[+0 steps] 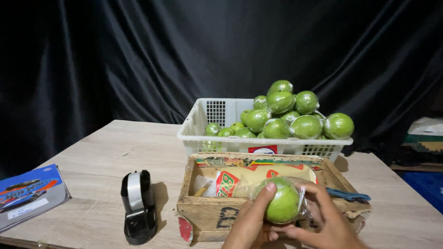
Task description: Wrapping individual green fruits in plastic film and securing them with tape before placing them in a basket.
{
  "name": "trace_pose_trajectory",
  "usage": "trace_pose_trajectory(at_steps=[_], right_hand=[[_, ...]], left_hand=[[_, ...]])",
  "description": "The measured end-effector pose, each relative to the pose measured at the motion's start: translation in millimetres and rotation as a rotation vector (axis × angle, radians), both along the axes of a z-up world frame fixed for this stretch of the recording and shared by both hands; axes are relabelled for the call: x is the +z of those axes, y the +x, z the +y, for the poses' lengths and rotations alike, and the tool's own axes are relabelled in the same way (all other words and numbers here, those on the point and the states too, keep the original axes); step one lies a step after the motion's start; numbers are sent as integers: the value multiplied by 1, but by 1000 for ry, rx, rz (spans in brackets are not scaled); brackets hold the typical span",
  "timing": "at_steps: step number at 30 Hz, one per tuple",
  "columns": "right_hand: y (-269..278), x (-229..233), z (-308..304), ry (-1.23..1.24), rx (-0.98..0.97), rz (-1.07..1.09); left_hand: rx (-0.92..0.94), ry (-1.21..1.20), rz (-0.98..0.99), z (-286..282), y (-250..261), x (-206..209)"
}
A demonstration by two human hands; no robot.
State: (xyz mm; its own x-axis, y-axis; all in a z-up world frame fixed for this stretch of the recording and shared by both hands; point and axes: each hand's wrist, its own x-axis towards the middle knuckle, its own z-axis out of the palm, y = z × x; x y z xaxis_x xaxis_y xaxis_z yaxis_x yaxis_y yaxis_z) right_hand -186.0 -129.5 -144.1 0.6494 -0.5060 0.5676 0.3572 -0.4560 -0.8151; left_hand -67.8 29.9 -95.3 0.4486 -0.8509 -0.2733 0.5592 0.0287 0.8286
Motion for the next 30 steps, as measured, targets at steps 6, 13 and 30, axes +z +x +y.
trace_pose_trajectory(at_steps=[6, 13, 30], right_hand=[[-32, 75, -86, -640, -347, 417], [3, 84, -97, -772, -554, 1583], [-64, 115, -135, -92, -367, 857]], left_hand=[[173, 193, -92, 2, -11, -4], [341, 84, -155, -10, -20, -48], [285, -401, 603, -59, 18, -156]])
